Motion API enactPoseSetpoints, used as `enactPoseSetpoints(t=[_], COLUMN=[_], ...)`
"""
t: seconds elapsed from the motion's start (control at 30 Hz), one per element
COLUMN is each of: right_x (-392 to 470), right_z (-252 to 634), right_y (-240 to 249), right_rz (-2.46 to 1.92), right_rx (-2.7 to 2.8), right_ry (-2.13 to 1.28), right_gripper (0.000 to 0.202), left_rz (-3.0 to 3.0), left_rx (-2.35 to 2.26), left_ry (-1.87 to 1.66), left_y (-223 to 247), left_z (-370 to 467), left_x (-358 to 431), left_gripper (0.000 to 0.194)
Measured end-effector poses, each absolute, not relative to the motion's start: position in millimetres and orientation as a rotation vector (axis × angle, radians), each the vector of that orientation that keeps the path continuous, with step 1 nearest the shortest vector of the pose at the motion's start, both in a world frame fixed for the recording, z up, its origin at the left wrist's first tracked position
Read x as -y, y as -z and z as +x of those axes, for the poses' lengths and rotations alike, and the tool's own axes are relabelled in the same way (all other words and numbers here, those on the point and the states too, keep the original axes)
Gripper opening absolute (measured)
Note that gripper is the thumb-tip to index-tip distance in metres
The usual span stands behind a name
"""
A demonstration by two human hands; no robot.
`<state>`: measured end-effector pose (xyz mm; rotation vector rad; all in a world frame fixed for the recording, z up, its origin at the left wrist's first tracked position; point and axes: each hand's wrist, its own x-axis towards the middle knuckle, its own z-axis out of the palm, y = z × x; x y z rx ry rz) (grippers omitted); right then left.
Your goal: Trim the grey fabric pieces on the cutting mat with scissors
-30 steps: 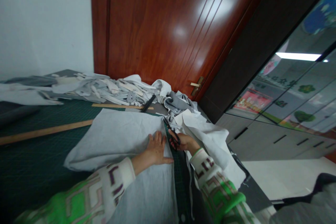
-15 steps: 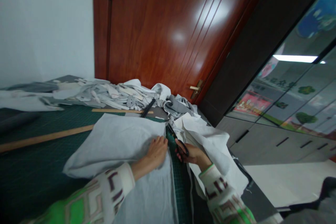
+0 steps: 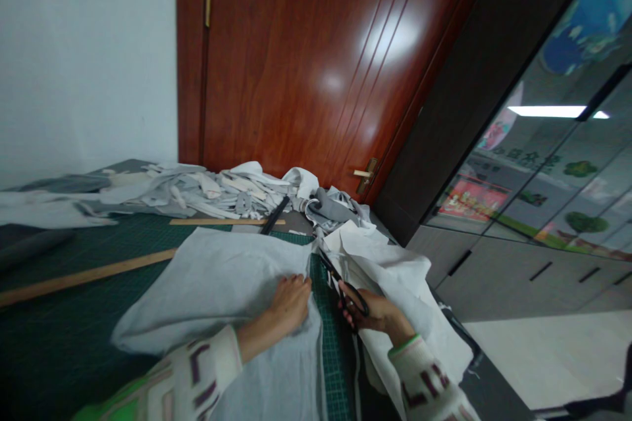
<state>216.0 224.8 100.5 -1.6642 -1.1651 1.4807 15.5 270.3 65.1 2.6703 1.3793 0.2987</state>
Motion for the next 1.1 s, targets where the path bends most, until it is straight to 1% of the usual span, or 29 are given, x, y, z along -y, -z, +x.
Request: enactPoseSetpoints(t=[0.2,0.33,0.57,0.83,0.9,1.03,1.1], right_x=[-202,-195,-209,-219,-220,-226,-231], right_z=[230,219,201,207,207,201,197], right_y=[-115,-123,-114,-113,-115,-118,-118], right_rz=[-1.65,-1.638,-1.656,-1.662,-1.657,-1.649,-1.666], right_rx=[1.138,1.236,1.196,1.086,1.046,0.986,0.962], right_ry=[-1.581,-1.569,-1.6,-1.582,-1.567,-1.541,-1.555], right_gripper=[0.054,0.048,0.043,0.045,0.039,0.019,0.017], left_rz=[2.674,2.675,2.694,2.694,2.693,2.69,2.694], left_rx=[-1.397,-1.405,-1.388,-1.389,-1.388,-1.394,-1.393], left_ry=[-0.267,-0.247,-0.254,-0.264,-0.272,-0.275,-0.276], left_y=[-64,-65,-66,-64,-63,-59,-59], left_z=[20,21,22,23,24,25,25], left_x=[-271,-270,-270,-271,-271,-273,-274], left_gripper=[0.03,0.033,0.03,0.029,0.03,0.031,0.031])
